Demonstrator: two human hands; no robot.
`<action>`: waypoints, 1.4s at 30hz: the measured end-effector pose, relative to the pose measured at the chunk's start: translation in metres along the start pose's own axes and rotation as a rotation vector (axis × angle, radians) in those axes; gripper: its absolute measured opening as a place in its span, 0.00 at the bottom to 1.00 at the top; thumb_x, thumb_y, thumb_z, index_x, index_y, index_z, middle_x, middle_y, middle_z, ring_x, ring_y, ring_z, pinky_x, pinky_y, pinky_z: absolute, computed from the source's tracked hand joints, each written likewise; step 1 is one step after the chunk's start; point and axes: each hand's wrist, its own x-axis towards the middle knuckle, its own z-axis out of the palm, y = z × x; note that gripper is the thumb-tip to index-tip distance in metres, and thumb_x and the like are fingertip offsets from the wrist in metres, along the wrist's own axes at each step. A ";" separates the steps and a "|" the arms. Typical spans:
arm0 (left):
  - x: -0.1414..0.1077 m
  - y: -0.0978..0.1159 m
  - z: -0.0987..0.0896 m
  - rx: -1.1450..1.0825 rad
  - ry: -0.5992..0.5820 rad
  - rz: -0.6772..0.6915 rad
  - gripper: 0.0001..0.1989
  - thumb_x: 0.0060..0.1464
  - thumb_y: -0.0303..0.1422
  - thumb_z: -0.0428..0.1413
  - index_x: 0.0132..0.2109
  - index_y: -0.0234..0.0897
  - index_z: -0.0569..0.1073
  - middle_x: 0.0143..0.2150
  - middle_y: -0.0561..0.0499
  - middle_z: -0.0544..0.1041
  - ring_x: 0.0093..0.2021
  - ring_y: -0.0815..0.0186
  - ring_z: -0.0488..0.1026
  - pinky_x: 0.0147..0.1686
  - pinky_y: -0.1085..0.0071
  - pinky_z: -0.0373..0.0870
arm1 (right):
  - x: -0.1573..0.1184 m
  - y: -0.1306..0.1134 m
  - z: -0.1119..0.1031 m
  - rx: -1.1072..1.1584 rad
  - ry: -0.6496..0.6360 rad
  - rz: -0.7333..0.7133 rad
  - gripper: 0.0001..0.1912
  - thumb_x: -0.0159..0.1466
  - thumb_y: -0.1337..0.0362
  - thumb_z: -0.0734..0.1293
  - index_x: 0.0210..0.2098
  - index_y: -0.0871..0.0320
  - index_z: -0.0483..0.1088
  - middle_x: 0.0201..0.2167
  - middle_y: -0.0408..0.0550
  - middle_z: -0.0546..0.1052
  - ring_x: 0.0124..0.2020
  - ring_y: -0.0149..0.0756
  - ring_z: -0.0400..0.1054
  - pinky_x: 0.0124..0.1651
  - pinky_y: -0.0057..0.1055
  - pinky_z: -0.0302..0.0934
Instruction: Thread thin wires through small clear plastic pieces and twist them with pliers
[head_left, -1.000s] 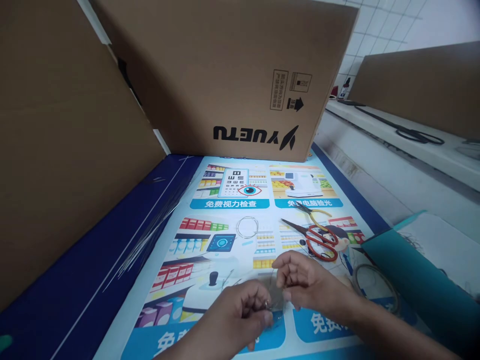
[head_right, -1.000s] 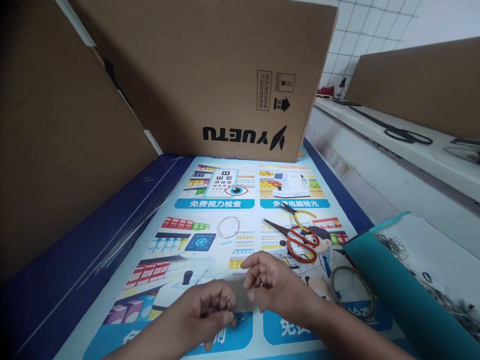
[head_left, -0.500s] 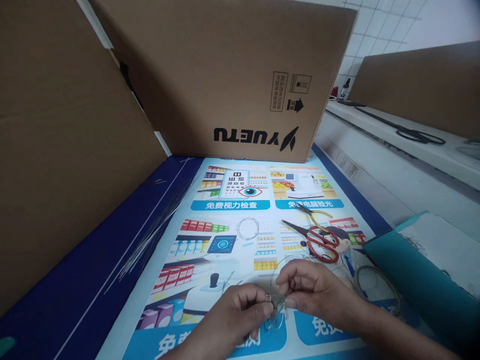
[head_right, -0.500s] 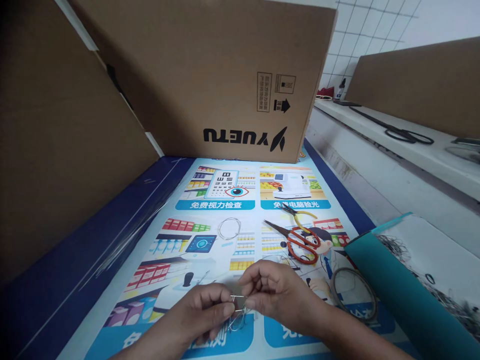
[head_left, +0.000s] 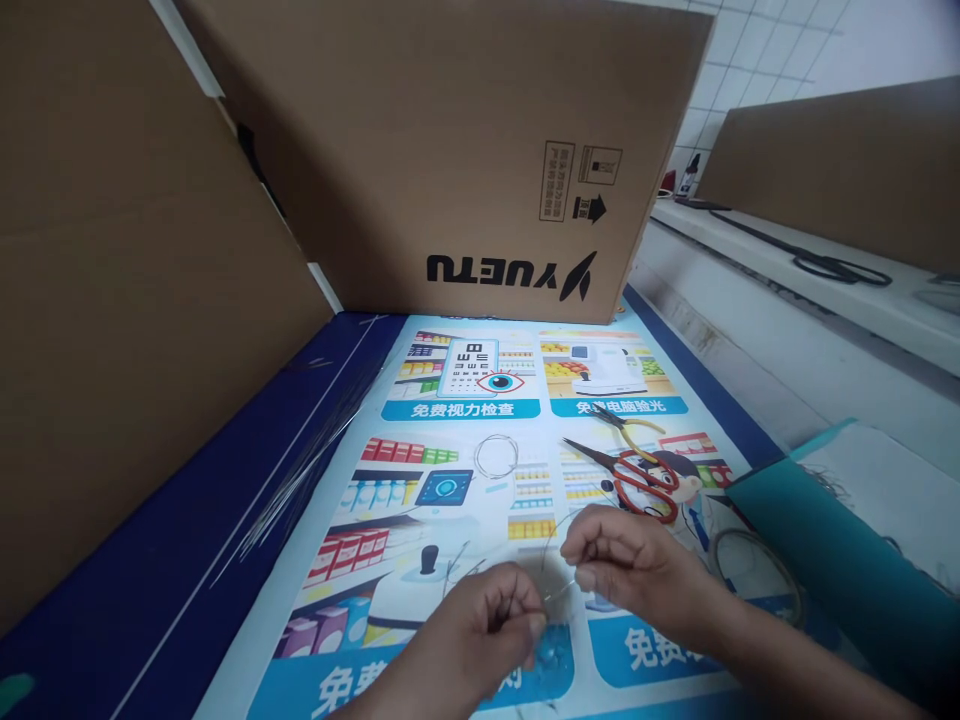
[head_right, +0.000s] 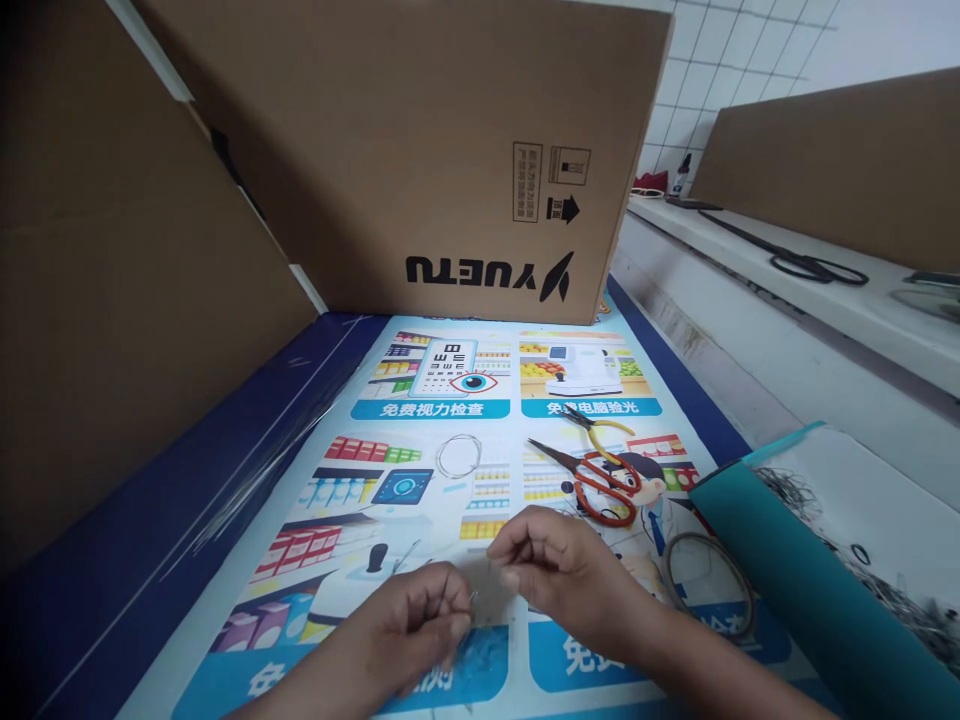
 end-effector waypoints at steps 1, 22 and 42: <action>0.001 -0.001 0.001 0.009 -0.033 -0.015 0.04 0.47 0.31 0.53 0.28 0.36 0.65 0.19 0.59 0.65 0.17 0.76 0.54 0.17 0.78 0.52 | 0.000 0.001 0.000 -0.074 0.040 -0.035 0.05 0.56 0.72 0.64 0.33 0.59 0.67 0.31 0.43 0.68 0.32 0.28 0.62 0.33 0.25 0.57; 0.008 -0.016 0.007 -0.136 -0.014 0.009 0.06 0.45 0.32 0.56 0.27 0.35 0.65 0.22 0.57 0.69 0.15 0.76 0.61 0.16 0.77 0.57 | 0.001 0.010 -0.001 0.106 -0.080 0.098 0.08 0.57 0.63 0.67 0.32 0.60 0.65 0.21 0.38 0.62 0.21 0.23 0.52 0.23 0.22 0.46; -0.012 -0.002 0.010 0.142 -0.294 -0.012 0.03 0.47 0.30 0.52 0.31 0.34 0.68 0.25 0.56 0.65 0.25 0.74 0.58 0.25 0.77 0.53 | -0.009 -0.021 -0.026 -0.921 -0.449 -0.039 0.15 0.57 0.69 0.64 0.43 0.52 0.69 0.37 0.43 0.76 0.36 0.34 0.69 0.37 0.26 0.58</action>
